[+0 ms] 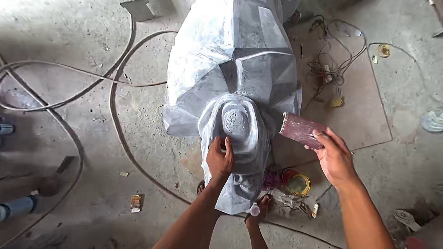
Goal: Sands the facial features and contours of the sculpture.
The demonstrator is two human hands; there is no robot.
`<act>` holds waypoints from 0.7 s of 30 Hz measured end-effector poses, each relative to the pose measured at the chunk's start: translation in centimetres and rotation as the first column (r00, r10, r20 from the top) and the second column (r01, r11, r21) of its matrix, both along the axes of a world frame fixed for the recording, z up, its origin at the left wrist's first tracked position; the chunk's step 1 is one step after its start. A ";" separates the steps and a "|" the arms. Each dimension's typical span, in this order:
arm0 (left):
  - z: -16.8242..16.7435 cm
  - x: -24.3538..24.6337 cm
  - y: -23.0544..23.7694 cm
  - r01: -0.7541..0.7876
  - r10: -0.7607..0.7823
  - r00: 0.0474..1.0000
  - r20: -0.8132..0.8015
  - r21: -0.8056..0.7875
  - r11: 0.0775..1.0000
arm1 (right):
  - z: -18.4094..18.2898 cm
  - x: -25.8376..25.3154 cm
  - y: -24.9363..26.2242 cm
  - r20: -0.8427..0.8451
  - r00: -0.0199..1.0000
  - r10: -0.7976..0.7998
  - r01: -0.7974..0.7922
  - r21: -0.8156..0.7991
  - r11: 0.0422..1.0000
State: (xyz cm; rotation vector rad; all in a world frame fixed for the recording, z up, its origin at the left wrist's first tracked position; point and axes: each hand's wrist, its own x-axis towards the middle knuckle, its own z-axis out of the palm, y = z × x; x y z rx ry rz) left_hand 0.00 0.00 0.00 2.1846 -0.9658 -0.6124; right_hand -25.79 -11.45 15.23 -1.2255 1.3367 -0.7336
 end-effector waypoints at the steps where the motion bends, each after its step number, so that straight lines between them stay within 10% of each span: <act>1: 0.2 0.5 -0.1 0.008 -0.011 0.995 -0.098 -0.025 1.000 | 0.9 0.9 -0.2 0.098 0.995 0.004 -0.004 -0.006 1.000; 4: 1.1 2.2 0.3 0.097 -0.145 0.936 -0.322 -0.159 0.982 | -0.7 4.0 0.5 -0.091 0.990 0.103 -0.115 -0.131 0.985; 7: 1.5 4.2 0.8 0.230 -0.294 0.889 -0.350 -0.214 0.949 | -5.2 7.2 2.4 -0.657 0.728 0.193 -0.374 -0.145 0.916; 11: 1.6 6.0 0.9 0.375 -0.423 0.833 -0.356 -0.197 0.906 | -8.8 10.0 6.1 -0.819 0.502 0.278 -0.532 -0.039 0.846; 16: 2.6 4.8 1.2 0.553 -0.562 0.786 -0.257 -0.112 0.826 | -9.4 10.3 8.8 -0.737 0.656 0.163 -0.331 -0.086 0.940; 21: 7.0 2.7 0.0 0.357 -0.200 0.628 -0.752 0.051 0.933 | -7.9 11.5 12.0 -0.440 0.897 0.046 -0.257 -0.432 0.865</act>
